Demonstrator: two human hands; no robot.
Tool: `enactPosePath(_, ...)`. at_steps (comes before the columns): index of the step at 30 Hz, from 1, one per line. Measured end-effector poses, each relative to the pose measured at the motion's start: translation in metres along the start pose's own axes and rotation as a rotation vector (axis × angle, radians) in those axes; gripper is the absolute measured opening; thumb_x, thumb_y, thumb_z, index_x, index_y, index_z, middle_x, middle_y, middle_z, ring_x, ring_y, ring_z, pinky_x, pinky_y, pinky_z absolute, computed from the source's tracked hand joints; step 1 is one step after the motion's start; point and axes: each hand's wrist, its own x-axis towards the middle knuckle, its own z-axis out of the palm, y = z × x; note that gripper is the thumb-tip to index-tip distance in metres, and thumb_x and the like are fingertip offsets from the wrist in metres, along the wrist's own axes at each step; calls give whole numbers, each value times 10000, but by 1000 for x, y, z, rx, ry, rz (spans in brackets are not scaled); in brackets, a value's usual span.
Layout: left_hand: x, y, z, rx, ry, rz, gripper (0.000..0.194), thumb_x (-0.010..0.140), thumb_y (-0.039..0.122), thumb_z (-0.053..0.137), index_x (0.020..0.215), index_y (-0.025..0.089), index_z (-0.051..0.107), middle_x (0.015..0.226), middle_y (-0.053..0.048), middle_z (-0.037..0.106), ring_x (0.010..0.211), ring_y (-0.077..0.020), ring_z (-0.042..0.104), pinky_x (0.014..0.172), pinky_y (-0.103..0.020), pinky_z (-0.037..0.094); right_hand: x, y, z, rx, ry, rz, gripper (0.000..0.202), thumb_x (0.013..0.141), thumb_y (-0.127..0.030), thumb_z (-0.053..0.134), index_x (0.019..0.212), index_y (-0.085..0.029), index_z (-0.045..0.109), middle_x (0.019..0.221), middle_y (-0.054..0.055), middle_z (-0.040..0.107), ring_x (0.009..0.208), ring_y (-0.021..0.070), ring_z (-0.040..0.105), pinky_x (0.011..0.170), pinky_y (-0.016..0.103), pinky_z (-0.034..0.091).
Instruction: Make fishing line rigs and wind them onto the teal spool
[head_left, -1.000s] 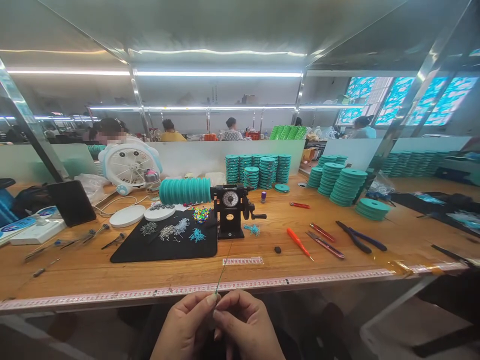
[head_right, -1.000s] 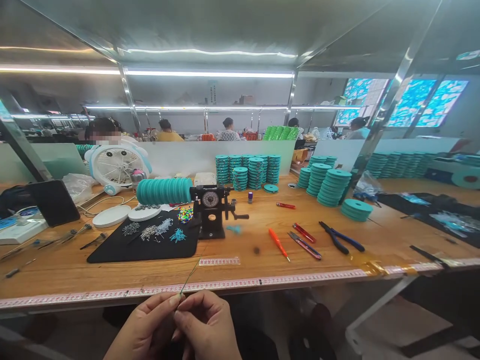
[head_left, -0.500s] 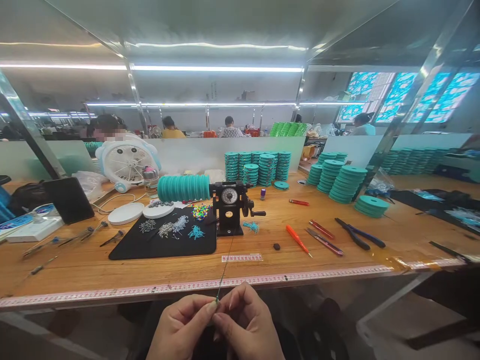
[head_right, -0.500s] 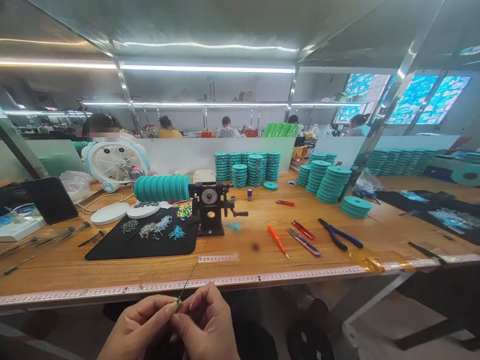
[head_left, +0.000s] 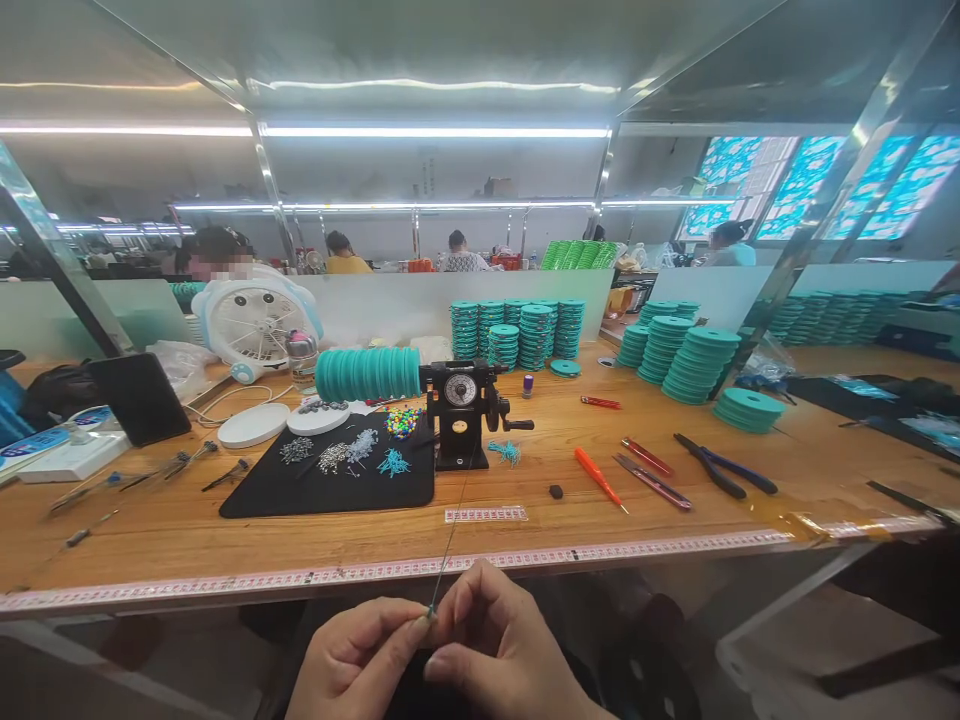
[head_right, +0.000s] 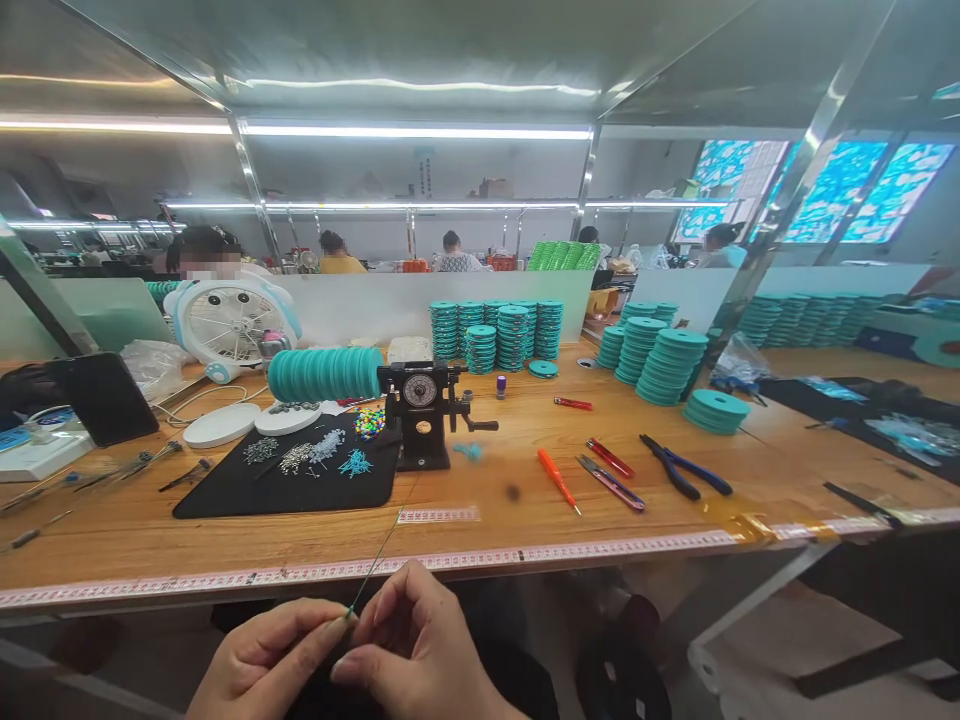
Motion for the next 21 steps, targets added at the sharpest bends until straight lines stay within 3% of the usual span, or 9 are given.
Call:
enactPosePath(3,2,3,-6,156,11,59,218,826,399,588,773,246,733,729,-5,714,713,-186,627,679,-216,460,8,-26,-10,-477,9,-286,65,823,-203,600,886,-187,590,905,48,583,842,150,561,737,277,460)
enactPosePath(5,4,6,-10,238,-14,105,220,835,393,575,777,253,735,727,0,714,714,-181,630,683,-210,453,17,-42,-14,-745,-122,-369,191,852,-118,521,985,-200,631,1099,78,575,1032,174,535,885,308,428)
enactPosePath(8,8,12,-16,281,-70,123,255,850,412,542,801,252,734,756,-4,715,755,-188,635,717,-217,446,34,-52,-18,-911,-360,-322,161,860,-108,527,900,-182,663,946,49,640,935,150,566,846,268,426)
enactPosePath(10,11,16,-19,260,-109,68,285,851,430,530,787,236,729,750,-10,702,750,-189,614,713,-229,435,42,-52,-19,-939,-424,-270,117,865,-151,554,849,-171,669,801,20,636,806,129,567,758,240,426)
enactPosePath(13,16,17,-22,151,-136,-59,301,814,442,577,718,191,712,681,-9,638,685,-162,526,662,-236,396,47,-48,-21,-894,-441,-177,91,850,-182,589,834,-163,676,760,2,622,737,108,549,698,217,410)
enactPosePath(19,25,2,-17,-190,-173,-224,357,716,489,681,656,138,654,488,78,333,486,-78,204,458,-232,153,48,-42,-24,-691,-383,30,61,781,-183,638,786,-152,690,656,-30,571,617,79,492,570,177,373)
enactPosePath(21,25,3,-14,-187,-165,-219,353,714,485,682,658,136,662,477,78,339,477,-77,204,453,-233,150,48,-39,-25,-649,-348,72,61,758,-197,656,760,-149,693,623,-35,562,589,77,487,540,173,363)
